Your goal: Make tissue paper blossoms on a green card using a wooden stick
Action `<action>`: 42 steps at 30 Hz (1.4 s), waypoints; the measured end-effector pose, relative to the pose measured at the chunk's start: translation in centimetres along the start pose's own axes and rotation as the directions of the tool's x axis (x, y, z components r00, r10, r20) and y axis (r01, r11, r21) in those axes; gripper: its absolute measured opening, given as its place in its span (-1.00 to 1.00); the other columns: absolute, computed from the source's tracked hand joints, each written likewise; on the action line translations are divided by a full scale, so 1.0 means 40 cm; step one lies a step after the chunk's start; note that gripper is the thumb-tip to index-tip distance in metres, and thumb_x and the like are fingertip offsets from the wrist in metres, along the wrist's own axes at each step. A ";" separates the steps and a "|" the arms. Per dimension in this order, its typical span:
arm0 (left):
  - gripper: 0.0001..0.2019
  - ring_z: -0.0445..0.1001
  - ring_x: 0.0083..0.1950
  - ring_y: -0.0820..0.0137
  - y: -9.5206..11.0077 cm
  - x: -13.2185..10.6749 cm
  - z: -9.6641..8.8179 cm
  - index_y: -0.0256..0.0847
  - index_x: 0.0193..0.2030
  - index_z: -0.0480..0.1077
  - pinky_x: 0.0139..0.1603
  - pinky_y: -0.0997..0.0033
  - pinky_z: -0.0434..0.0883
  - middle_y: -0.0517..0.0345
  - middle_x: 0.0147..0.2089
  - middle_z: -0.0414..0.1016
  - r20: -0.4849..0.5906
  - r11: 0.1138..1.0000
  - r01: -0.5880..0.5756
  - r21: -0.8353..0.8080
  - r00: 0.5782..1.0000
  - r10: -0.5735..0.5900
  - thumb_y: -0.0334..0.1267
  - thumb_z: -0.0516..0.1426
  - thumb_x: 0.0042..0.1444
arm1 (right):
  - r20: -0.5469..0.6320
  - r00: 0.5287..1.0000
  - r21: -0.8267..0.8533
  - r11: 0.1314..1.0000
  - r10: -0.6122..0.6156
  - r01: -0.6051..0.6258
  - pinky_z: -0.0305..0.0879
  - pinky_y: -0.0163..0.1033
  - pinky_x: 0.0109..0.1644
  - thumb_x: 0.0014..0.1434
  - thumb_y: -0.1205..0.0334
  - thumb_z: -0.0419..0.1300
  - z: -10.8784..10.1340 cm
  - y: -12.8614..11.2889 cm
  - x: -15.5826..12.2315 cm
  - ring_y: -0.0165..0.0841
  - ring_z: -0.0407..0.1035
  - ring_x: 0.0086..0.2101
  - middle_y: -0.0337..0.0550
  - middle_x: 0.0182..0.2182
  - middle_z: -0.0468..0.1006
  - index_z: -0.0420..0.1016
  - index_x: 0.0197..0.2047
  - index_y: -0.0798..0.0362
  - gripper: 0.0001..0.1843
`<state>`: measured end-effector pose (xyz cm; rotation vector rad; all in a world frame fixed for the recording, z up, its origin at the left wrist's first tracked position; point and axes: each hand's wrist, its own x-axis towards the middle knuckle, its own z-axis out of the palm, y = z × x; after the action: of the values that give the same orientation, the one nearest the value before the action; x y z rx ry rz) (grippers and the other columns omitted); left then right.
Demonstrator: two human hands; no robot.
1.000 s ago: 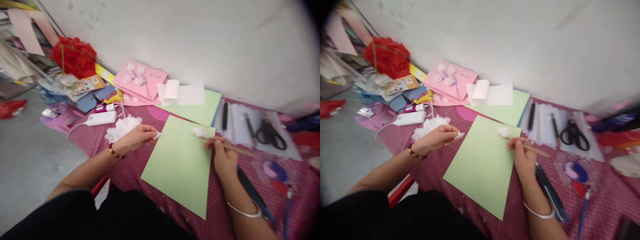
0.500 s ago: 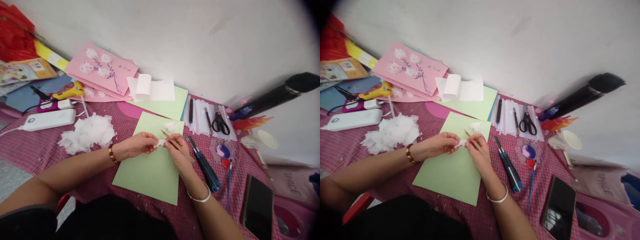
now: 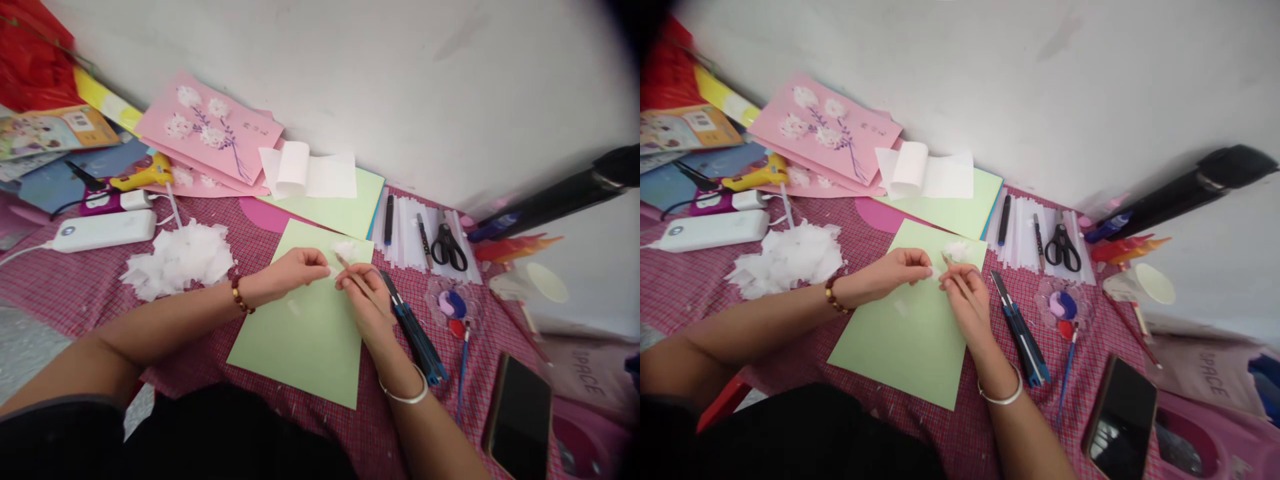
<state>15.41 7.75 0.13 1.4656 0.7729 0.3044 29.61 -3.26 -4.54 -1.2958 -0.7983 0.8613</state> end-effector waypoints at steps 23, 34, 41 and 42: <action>-0.93 0.26 -0.57 0.62 -0.074 0.145 -0.058 -0.30 -0.43 0.33 -0.53 0.62 0.20 0.32 -0.58 0.31 -0.178 0.989 -0.147 0.009 0.973 0.146 -0.50 0.13 -0.07 | 0.006 0.974 -0.426 0.880 -0.226 0.207 0.41 -0.15 -0.17 0.25 0.14 0.14 -0.070 0.072 0.070 -0.33 0.46 -0.31 -0.14 -0.28 0.59 0.56 -0.17 -0.01 -0.80; -0.87 0.32 -0.45 0.52 -0.044 0.153 -0.063 -0.31 -0.42 0.48 -0.45 0.55 0.21 0.18 -0.45 0.46 0.025 0.877 -0.220 0.427 0.972 0.232 -0.40 0.09 -0.04 | -0.068 0.975 -0.381 0.909 -0.210 0.169 0.43 -0.17 -0.30 0.23 0.11 0.13 -0.060 0.057 0.077 -0.34 0.44 -0.39 -0.13 -0.32 0.57 0.53 -0.19 0.02 -0.79; -0.81 0.41 -0.39 0.47 -0.066 0.193 -0.023 -0.30 -0.32 0.50 -0.37 0.52 0.28 0.18 -0.43 0.52 0.062 0.838 -0.248 0.486 0.966 0.250 -0.43 0.06 -0.03 | -0.072 0.979 -0.387 0.910 -0.188 0.147 0.41 -0.18 -0.29 0.23 0.10 0.13 -0.058 0.048 0.079 -0.35 0.42 -0.41 -0.14 -0.32 0.57 0.52 -0.21 0.00 -0.79; -0.80 0.41 -0.39 0.47 -0.071 0.195 -0.020 -0.30 -0.28 0.48 -0.36 0.51 0.28 0.19 -0.43 0.51 0.047 0.827 -0.257 0.500 0.962 0.270 -0.44 0.07 -0.03 | -0.075 0.980 -0.383 0.913 -0.183 0.141 0.41 -0.18 -0.29 0.22 0.09 0.14 -0.058 0.048 0.079 -0.36 0.42 -0.41 -0.14 -0.33 0.57 0.52 -0.21 0.01 -0.79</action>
<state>19.85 12.88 -4.72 2.0786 0.6971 0.3476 32.97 -1.43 -6.65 -1.5730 -1.0020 0.5105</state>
